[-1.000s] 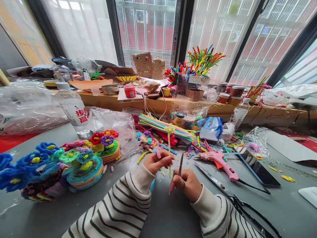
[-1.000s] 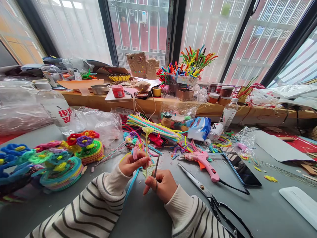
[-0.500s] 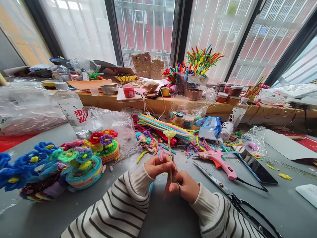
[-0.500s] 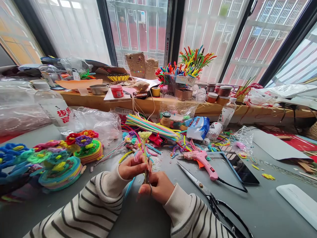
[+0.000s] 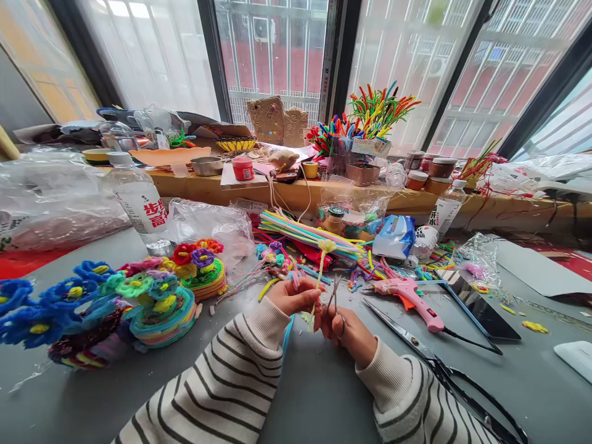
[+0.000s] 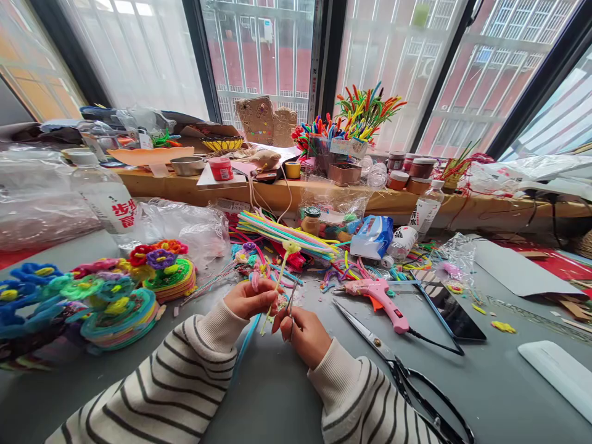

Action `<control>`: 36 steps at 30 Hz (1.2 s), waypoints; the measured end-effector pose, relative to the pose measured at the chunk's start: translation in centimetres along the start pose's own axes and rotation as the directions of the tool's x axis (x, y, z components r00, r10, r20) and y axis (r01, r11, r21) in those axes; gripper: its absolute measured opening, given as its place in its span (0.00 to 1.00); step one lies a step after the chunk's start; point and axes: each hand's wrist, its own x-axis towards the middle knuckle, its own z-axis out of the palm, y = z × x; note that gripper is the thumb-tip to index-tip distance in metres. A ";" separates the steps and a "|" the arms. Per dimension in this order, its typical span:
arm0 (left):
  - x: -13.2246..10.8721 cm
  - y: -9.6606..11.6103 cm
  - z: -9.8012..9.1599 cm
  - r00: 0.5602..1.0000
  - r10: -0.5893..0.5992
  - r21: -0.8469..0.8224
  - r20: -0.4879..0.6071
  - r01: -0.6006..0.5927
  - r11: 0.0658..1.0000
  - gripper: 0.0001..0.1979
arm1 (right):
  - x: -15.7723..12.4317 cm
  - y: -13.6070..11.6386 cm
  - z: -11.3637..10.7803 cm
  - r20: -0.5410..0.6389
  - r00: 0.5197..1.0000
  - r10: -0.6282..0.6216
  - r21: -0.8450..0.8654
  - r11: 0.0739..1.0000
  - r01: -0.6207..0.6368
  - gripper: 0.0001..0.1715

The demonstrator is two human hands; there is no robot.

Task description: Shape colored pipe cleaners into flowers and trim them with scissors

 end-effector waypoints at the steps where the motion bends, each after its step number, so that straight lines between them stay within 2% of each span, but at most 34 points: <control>1: 0.0 0.0 0.0 1.000 0.001 0.000 0.004 -0.001 1.000 0.12 | 0.0 0.1 0.0 0.015 1.000 -0.016 -0.034 0.999 0.016 0.39; 10: 0.0 0.2 0.0 0.995 -0.083 -0.010 0.045 0.084 0.996 0.10 | -0.1 -0.1 0.1 0.093 0.993 -0.071 -0.188 0.978 0.087 0.39; 16: 0.0 0.0 0.0 0.978 -0.122 0.022 0.166 0.120 0.993 0.11 | -0.1 -0.5 0.2 0.098 0.992 -0.084 -0.176 0.979 0.101 0.37; 23: 0.0 0.2 0.2 0.982 -0.131 0.061 0.136 0.123 0.990 0.14 | -0.2 0.0 0.0 0.063 0.993 -0.096 -0.197 0.975 0.106 0.37; 30: 0.1 0.2 0.1 0.988 -0.081 0.033 0.131 0.077 0.996 0.13 | -0.1 -0.1 0.1 -0.082 0.996 -0.033 -0.170 0.985 0.019 0.35; 36: 0.2 0.0 -0.1 0.992 -0.006 -0.038 0.128 0.011 0.999 0.11 | -0.1 0.1 0.2 0.033 0.999 -0.014 -0.085 0.996 0.017 0.38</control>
